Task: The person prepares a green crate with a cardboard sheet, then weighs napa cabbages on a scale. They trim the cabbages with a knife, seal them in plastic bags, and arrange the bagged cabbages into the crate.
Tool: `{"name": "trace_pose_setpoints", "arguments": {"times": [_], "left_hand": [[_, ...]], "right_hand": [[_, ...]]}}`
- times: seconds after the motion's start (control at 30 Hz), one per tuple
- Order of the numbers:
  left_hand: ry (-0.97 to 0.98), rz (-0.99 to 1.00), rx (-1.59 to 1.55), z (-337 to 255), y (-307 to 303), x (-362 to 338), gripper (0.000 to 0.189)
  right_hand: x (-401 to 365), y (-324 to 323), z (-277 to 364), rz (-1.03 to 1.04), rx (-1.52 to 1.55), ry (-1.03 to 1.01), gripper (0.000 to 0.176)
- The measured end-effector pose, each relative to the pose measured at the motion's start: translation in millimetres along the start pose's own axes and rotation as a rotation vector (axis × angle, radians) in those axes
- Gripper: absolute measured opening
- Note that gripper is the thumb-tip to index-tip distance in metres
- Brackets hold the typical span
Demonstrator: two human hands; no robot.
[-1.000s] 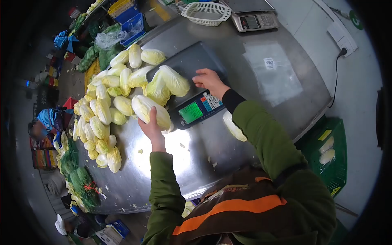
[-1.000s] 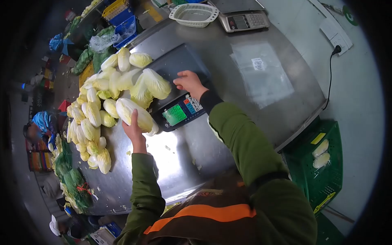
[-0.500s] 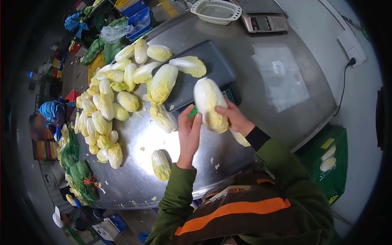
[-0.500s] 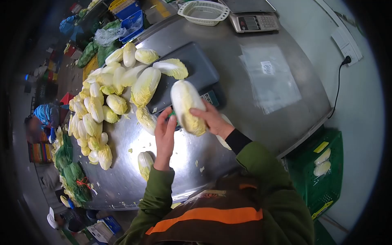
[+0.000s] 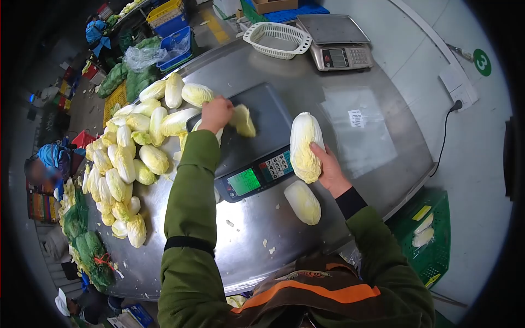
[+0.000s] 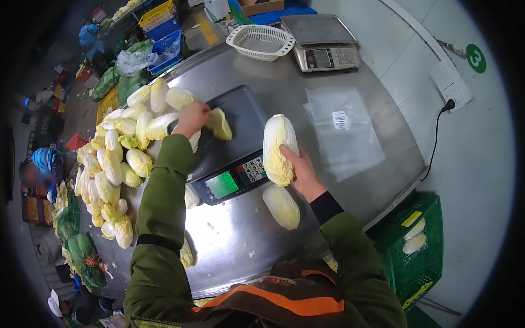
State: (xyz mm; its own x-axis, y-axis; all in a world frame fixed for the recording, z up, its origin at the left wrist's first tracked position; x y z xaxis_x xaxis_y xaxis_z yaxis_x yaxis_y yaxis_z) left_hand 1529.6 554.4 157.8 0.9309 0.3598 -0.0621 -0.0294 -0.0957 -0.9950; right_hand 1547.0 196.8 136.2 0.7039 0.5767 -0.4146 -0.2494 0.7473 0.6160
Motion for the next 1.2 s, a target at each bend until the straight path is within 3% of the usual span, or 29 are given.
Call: {"name": "trace_pose_setpoints", "arguments": {"times": [0.03, 0.1, 0.13, 0.17, 0.2, 0.27, 0.3, 0.37, 0.4, 0.47, 0.5, 0.53, 0.57, 0.63, 0.67, 0.73, 0.77, 0.83, 0.9, 0.97, 1.0, 1.03, 1.07, 1.2], "left_hand": [[0.000, -0.356, -0.229, 7.8, 2.7, 0.6, 0.019], [-0.348, -0.664, -0.610, 23.4, -8.1, 4.1, 0.025], [-0.551, -0.647, -0.991, 31.7, -23.7, -2.7, 0.026], [-0.423, -0.948, -1.452, 27.5, -34.6, -11.8, 0.026], [-0.472, -0.977, -1.527, 41.8, -40.4, -24.7, 0.028], [-0.509, -0.992, -1.540, 52.5, -56.5, -71.1, 0.029], [-0.535, -0.951, -1.596, 56.0, -59.5, -103.3, 0.030], [-0.578, -0.913, -1.716, 63.1, -56.5, -174.0, 0.030], [-0.598, -0.911, -1.780, 69.1, -48.4, -212.1, 0.031], [-0.678, -0.902, -1.342, 139.4, 26.3, -305.3, 0.031], [-0.810, -0.862, -1.364, 160.2, 45.0, -355.3, 0.030], [-0.916, -0.938, -1.740, 152.3, 35.4, -394.7, 0.029], [-1.017, -0.998, -1.693, 175.2, 49.7, -445.4, 0.028], [-0.821, -1.261, -1.431, 215.6, 40.5, -530.1, 0.037], [-1.152, -1.595, -1.796, 257.1, 32.7, -583.4, 0.051], [-1.272, -1.941, -1.508, 273.5, -13.3, -613.4, 0.062], [-1.274, -1.933, -1.517, 280.0, -15.4, -612.3, 0.062], [-1.161, -1.521, -1.286, 283.8, -21.0, -598.7, 0.060], [-1.192, -1.159, -1.319, 268.5, -4.7, -535.6, 0.051], [-0.898, -0.961, -1.130, 189.1, -3.5, -435.9, 0.039], [-0.823, -0.865, -1.296, 162.7, -2.8, -388.6, 0.037], [-0.707, -0.818, -1.254, 125.9, -11.5, -347.1, 0.038], [-0.602, -0.780, -1.214, 108.4, -7.1, -310.5, 0.044], [-0.250, -0.688, -0.310, 47.1, -12.4, -199.4, 0.087]], "right_hand": [[0.1, 0.8, 4.1, 0.029, -0.043, 0.011, 0.058], [7.2, 11.2, 7.1, 0.068, -0.135, -0.016, 0.057], [12.6, 20.5, 8.8, 0.113, -0.232, -0.052, 0.055], [19.4, 33.2, 10.6, 0.181, -0.327, -0.130, 0.061], [34.1, 42.6, 6.9, 0.192, -0.325, -0.122, 0.061], [64.6, 59.9, 0.2, 0.065, -0.853, -0.514, 0.073], [69.7, 69.8, 0.3, 0.085, -0.850, -0.505, 0.073], [72.7, 92.3, 0.1, -0.078, -1.603, -0.666, 0.086], [72.3, 96.1, -2.7, -0.055, -1.598, -0.663, 0.086], [65.6, 93.3, -6.6, -0.053, -1.721, -0.851, 0.088], [51.7, 95.9, -4.7, -0.095, -1.651, -0.934, 0.080], [41.0, 89.9, -5.6, -0.085, -1.661, -0.920, 0.080], [31.0, 79.9, -2.6, -0.016, -1.560, -1.026, 0.074], [-0.1, 58.8, 2.1, 0.091, -1.375, -1.111, 0.055], [-18.1, 44.9, -0.5, 0.089, -1.390, -1.098, 0.055], [-49.8, 21.3, -7.1, 0.158, -1.370, -1.018, 0.048], [-65.9, 10.3, -12.7, 0.150, -1.377, -1.019, 0.048], [-91.4, -10.7, -27.5, 0.240, -1.363, -0.824, 0.042], [-105.7, -21.3, -39.0, 0.212, -1.337, -0.765, 0.042], [-104.3, -25.6, -47.7, 0.156, -1.311, -0.754, 0.041], [-103.3, -17.9, -45.2, 0.142, -1.305, -0.766, 0.041], [-100.2, -5.5, -40.0, 0.121, -1.230, -0.700, 0.041], [-95.2, 4.9, -35.2, 0.100, -1.158, -0.636, 0.041], [-80.2, 26.9, -30.5, 0.089, -1.033, -0.571, 0.042]]}}
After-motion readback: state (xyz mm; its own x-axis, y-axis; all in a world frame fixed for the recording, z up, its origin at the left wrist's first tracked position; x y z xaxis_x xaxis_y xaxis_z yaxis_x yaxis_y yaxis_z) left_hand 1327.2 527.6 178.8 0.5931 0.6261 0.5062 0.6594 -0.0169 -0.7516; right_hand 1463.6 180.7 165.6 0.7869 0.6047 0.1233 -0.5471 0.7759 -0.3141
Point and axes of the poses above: each hand's wrist, its own x-axis towards the middle knuckle, its own y-axis out of the palm, z = x × y, the point moved 1 cm from there along x, towards the middle knuckle, and after that the axes turned 3 degrees about x, right-handed, at the moved point
